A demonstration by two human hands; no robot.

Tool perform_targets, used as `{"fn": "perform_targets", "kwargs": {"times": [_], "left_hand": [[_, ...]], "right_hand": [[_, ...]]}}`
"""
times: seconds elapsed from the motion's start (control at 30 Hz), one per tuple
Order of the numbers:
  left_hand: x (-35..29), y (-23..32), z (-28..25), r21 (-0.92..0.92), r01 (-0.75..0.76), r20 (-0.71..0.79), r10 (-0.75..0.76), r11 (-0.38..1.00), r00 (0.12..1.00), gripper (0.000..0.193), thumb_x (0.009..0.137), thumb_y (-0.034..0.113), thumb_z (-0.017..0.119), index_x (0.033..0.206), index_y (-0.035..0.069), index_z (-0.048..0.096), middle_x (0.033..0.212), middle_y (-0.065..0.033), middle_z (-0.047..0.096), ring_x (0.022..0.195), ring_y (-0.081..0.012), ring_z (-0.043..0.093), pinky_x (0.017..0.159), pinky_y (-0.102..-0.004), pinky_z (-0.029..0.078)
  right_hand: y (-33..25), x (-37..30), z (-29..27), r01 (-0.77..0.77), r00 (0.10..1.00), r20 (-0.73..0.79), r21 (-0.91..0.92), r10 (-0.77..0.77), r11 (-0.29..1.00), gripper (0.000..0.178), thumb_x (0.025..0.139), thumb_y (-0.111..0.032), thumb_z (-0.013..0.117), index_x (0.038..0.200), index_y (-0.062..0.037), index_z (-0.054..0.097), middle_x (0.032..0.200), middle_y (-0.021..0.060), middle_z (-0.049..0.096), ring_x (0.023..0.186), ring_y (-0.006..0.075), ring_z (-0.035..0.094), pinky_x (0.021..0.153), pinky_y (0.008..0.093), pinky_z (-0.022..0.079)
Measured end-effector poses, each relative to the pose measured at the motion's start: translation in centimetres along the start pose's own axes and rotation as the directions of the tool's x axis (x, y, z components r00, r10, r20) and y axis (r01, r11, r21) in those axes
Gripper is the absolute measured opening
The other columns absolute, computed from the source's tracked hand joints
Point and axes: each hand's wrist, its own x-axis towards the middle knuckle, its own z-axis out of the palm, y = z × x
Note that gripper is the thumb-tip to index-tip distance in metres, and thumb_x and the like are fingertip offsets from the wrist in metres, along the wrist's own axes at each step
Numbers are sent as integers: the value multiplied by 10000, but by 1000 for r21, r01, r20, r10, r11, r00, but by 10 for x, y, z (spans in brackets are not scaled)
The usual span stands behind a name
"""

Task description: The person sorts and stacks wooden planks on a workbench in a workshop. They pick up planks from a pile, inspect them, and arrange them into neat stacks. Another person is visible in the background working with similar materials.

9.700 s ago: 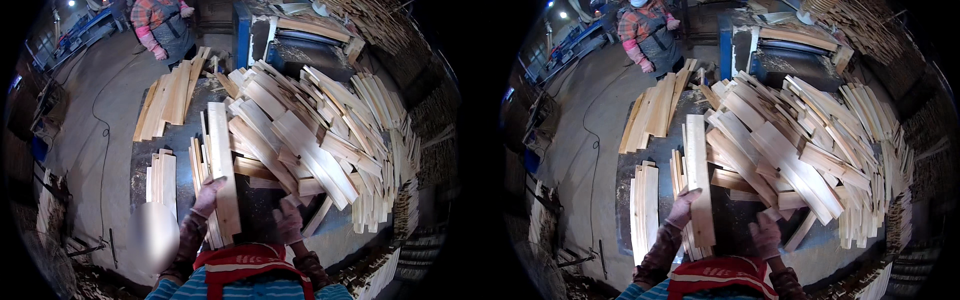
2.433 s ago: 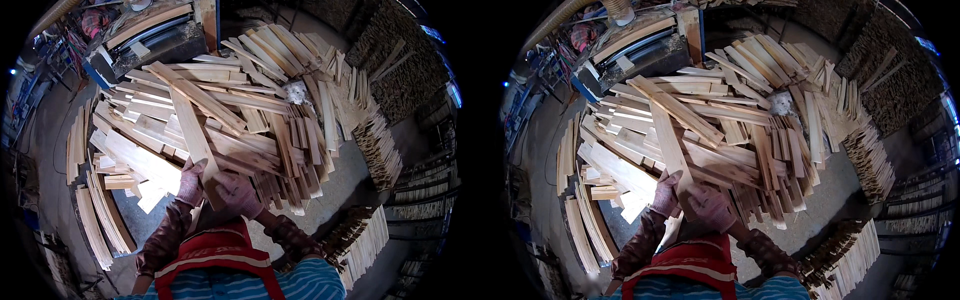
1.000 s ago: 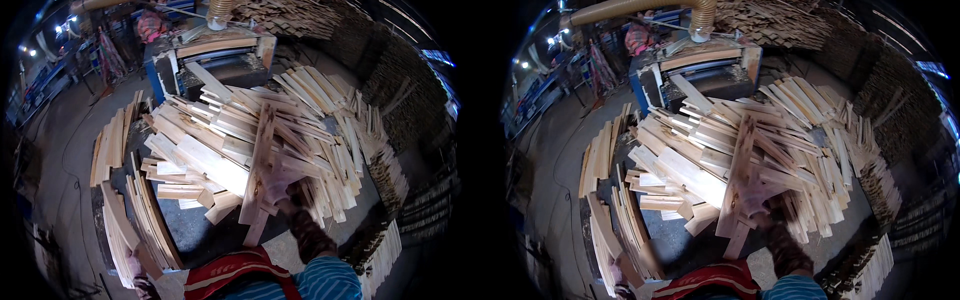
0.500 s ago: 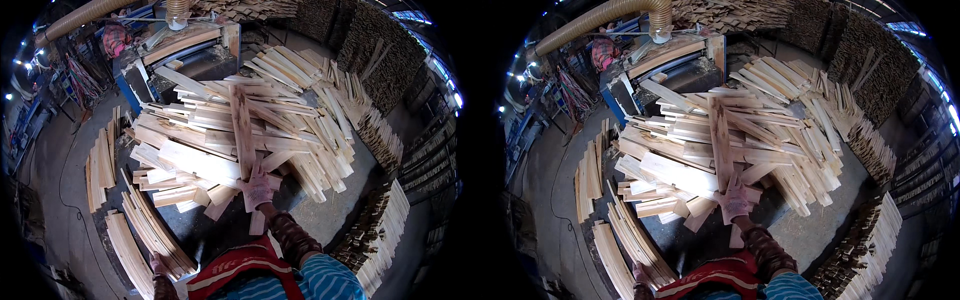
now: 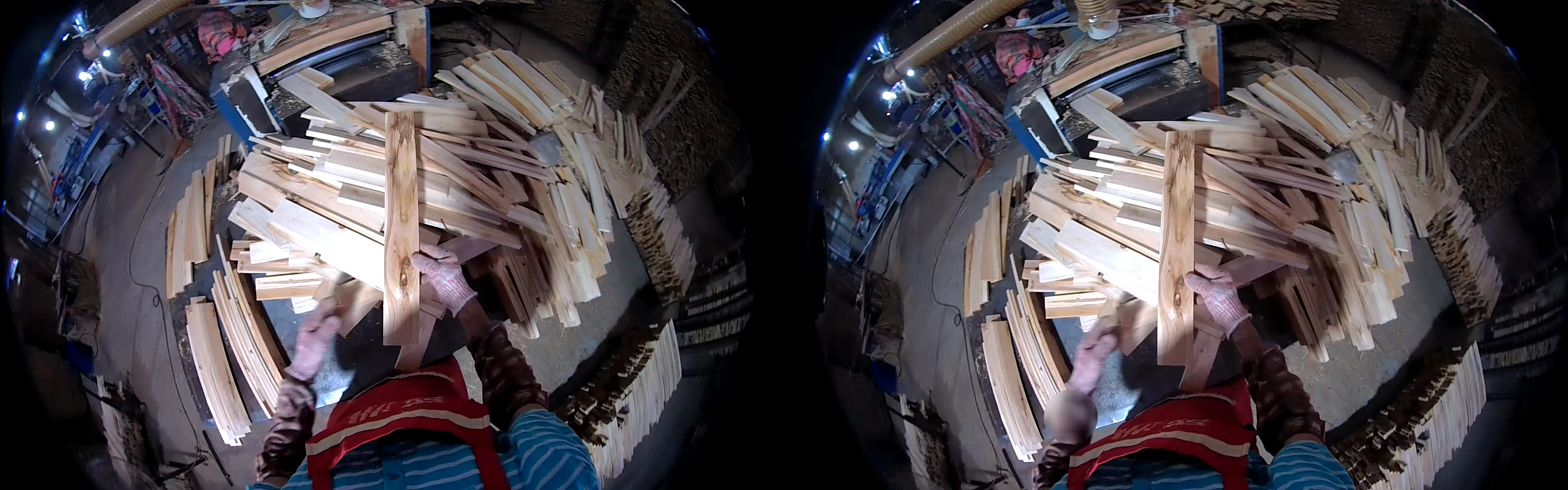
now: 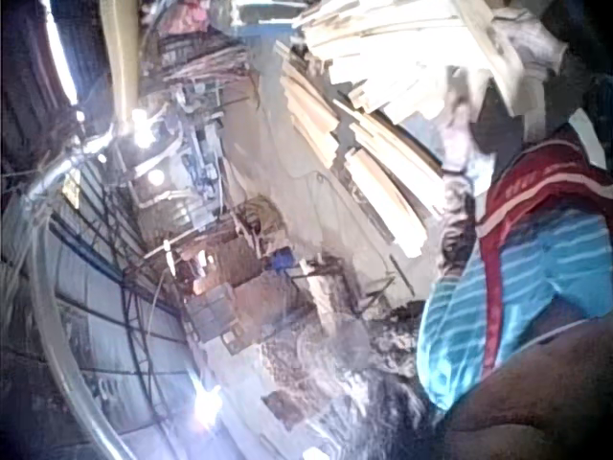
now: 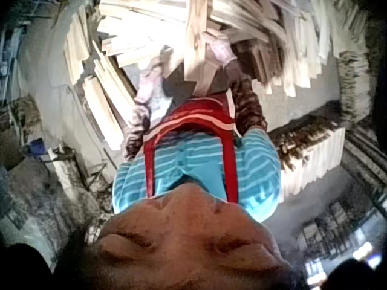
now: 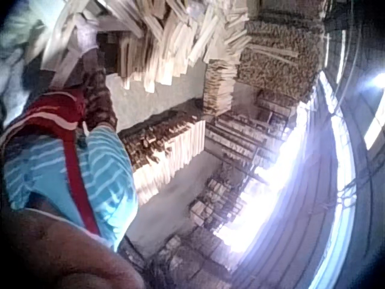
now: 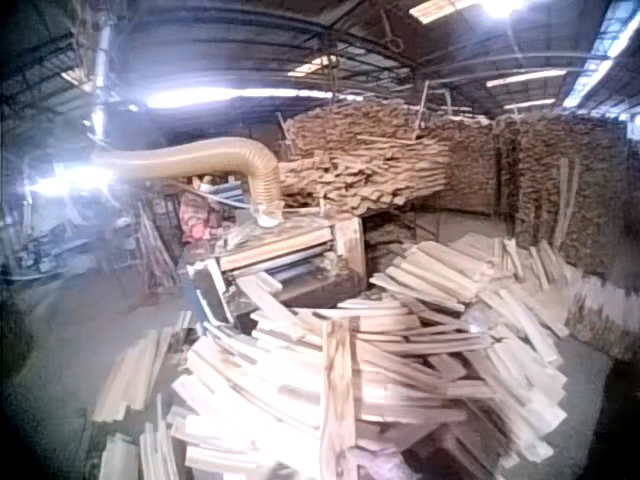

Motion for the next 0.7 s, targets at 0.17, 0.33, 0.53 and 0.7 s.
{"fn": "perform_targets", "kwargs": {"times": [0.17,0.33,0.53,0.7], "left_hand": [[14,19,96,-248,205,230,-148,947,962,639,930,292,709,1468,38,474,1377,-80,583,1264,-205,544,1095,-362,417],[15,24,97,-518,343,218,-267,784,939,448,930,129,669,1364,52,588,1234,-48,673,1109,-171,638,965,-341,521],[-13,11,13,-462,141,-105,-212,876,972,402,886,108,717,1279,60,646,1158,-6,683,1032,-135,630,931,-303,490],[-24,-47,-161,197,116,-391,-31,973,920,341,895,165,731,1200,31,659,927,28,682,741,-115,633,616,-257,507]], "right_hand": [[-21,2,14,-1,992,127,63,-7,998,352,965,-137,665,1276,27,650,1137,60,712,1000,115,657,907,273,535],[-5,15,25,18,986,168,-9,-16,1000,419,965,-167,663,1335,23,609,1200,102,693,1042,134,649,890,285,531],[-17,49,5,32,985,11,-992,-173,118,608,880,-391,651,1407,-118,514,1400,172,554,1294,379,512,1074,521,397],[31,79,-87,-54,939,88,-917,-333,-394,573,857,-324,638,1390,-146,523,1334,167,574,1269,354,528,1064,508,424]]}}
